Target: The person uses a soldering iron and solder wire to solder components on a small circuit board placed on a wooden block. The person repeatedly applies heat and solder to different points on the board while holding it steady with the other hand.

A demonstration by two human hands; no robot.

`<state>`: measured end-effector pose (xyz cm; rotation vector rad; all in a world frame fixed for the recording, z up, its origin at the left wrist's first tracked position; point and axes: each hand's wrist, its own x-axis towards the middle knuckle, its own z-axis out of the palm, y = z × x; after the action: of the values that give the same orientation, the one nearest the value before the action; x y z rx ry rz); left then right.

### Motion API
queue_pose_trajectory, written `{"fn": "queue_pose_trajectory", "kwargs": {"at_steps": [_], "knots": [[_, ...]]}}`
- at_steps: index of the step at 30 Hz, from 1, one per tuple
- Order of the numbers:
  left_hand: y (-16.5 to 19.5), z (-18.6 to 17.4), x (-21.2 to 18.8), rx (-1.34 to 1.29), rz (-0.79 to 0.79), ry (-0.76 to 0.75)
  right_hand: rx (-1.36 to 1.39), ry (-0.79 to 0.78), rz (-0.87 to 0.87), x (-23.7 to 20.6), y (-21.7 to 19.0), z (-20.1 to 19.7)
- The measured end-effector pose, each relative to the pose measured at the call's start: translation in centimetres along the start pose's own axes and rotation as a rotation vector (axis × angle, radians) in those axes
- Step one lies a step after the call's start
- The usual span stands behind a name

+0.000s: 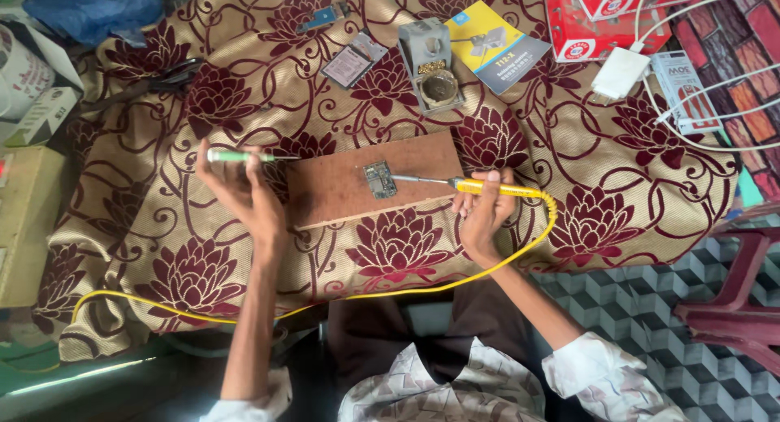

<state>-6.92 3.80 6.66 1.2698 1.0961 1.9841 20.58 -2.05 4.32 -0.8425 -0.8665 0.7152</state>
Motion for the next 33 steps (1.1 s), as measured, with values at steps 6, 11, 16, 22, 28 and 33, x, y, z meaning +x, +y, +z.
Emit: {"fn": "queue_pose_trajectory", "kwargs": {"at_steps": [6,11,16,22,28,33], "knots": [[-0.7,1.6,0.6,0.043,-0.025,-0.235,0.000,0.019,-0.004,0.0,0.1,0.0],[-0.2,2.1,0.7,0.053,-0.083,-0.272,0.013,-0.012,-0.052,0.1,0.2,-0.1],[-0.4,2.6,0.4,0.081,-0.095,-0.336,0.080,0.028,-0.023,0.2,0.3,-0.2],[-0.9,2.4,0.1,-0.031,0.034,-0.299,0.013,0.071,-0.019,0.4,0.4,-0.4],[0.0,2.4,-1.6,0.061,-0.054,-0.395,0.044,0.050,-0.017,0.2,0.1,0.1],[0.1,4.2,-3.1,-0.022,-0.071,-0.347,0.007,0.044,-0.053,0.1,0.1,-0.1]]}}
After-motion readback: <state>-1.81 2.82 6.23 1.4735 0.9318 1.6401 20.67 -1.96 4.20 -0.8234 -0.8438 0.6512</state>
